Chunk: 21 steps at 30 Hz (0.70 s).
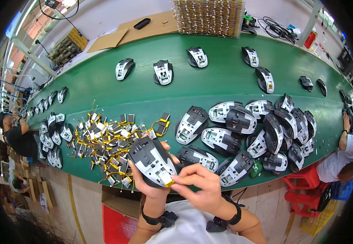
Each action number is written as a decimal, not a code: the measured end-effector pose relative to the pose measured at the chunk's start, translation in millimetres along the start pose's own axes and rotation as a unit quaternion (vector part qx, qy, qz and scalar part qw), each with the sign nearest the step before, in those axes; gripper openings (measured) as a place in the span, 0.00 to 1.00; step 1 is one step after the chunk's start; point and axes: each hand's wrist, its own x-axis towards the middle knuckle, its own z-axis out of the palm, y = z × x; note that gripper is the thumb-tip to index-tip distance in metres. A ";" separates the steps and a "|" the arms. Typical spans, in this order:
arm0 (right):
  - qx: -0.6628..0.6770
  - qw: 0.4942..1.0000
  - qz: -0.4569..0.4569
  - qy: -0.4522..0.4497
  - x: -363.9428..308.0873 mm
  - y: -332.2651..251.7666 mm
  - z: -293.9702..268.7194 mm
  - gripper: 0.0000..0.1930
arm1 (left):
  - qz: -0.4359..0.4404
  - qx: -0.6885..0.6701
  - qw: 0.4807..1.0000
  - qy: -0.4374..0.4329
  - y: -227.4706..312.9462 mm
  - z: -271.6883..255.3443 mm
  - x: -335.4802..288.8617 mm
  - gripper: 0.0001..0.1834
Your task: The person assembles computer mice at a factory workstation. They pick up a mouse shell, insert a small battery, and use a screwdriver to tighten screws on the bottom of the device. Completed units are placed in a row on the green table.
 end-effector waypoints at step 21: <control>0.036 0.996 0.060 -0.061 11.1 -17.1 -15.1 0.13 | -0.045 0.033 0.998 0.002 4.1 1.8 -0.8 0.38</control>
